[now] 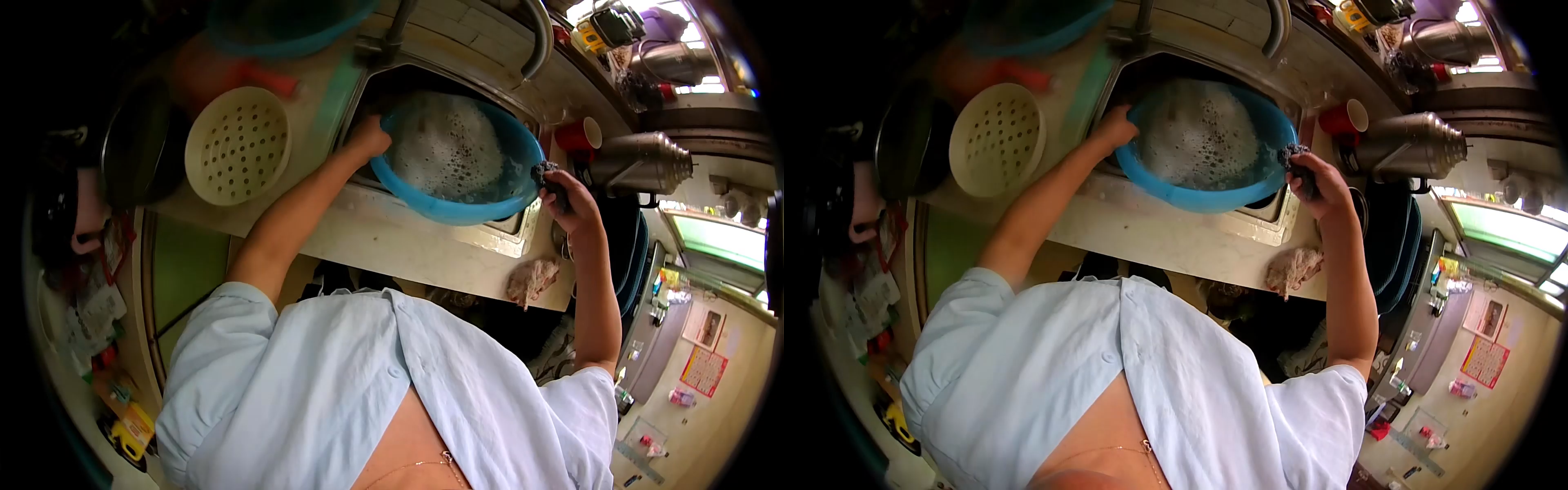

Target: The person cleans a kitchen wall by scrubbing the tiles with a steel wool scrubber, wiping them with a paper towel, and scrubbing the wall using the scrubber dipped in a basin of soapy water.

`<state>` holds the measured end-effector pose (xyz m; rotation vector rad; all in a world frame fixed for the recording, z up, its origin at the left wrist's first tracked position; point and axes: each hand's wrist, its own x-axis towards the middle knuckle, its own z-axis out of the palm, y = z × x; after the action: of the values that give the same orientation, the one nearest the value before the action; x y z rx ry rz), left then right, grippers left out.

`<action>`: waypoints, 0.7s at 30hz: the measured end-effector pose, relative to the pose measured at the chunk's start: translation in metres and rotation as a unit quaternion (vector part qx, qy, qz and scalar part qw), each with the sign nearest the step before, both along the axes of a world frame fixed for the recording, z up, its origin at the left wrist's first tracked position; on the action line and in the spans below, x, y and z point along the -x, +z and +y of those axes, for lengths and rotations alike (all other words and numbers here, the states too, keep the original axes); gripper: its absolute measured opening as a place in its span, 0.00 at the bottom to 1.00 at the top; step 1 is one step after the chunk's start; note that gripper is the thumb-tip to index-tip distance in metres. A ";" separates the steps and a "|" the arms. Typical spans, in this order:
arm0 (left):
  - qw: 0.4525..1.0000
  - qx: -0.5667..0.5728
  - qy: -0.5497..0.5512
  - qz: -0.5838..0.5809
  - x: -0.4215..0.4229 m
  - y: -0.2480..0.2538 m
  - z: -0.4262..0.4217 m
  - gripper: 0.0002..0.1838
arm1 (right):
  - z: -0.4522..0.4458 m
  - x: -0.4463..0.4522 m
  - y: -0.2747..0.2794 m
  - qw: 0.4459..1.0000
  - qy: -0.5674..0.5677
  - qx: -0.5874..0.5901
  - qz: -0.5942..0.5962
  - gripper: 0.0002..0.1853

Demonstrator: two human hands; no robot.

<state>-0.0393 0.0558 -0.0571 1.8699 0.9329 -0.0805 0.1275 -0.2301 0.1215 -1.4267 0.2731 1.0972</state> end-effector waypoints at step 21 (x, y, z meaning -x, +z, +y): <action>0.887 -0.104 0.414 -0.179 0.272 0.114 -0.119 0.20 | 0.014 0.118 0.003 0.932 0.325 -0.126 -0.099 0.07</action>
<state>-0.3111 -0.0633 0.0570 1.4469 1.4269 0.8821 0.0093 -0.2165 0.1241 -1.4101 -0.5106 1.4395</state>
